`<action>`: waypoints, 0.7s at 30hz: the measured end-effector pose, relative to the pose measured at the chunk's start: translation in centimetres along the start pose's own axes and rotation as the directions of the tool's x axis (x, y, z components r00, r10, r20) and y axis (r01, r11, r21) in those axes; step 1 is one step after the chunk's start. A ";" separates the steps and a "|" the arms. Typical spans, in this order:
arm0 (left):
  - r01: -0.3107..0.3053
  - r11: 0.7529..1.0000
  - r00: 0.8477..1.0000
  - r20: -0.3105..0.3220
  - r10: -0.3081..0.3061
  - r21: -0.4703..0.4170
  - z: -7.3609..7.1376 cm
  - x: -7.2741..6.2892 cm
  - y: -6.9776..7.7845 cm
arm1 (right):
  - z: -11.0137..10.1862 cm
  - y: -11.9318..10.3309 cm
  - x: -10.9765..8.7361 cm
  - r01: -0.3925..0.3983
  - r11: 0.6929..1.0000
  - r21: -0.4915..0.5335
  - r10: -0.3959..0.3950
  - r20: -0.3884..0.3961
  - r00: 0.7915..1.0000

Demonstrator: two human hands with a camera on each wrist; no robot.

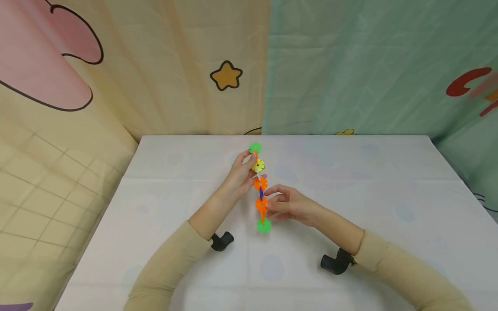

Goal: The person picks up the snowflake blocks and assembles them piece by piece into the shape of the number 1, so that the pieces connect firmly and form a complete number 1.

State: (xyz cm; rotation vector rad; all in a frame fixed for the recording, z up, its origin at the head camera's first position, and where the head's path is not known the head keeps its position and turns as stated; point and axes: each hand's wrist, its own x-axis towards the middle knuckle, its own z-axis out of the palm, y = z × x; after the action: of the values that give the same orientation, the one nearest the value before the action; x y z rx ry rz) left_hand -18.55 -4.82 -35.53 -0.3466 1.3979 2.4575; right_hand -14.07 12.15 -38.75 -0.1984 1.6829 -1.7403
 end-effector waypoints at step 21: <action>0.086 0.913 0.991 0.061 -0.120 0.399 -1.0 5.3 0.1 | -0.7 0.5 1.4 -0.049 0.997 0.064 0.064 -0.261 0.963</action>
State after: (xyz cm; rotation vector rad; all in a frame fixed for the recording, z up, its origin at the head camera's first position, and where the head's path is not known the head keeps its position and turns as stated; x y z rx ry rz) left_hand -23.43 -5.06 -37.83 -0.2131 1.7426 2.0150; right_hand -15.31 12.02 -39.76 0.1108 1.8021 -1.8326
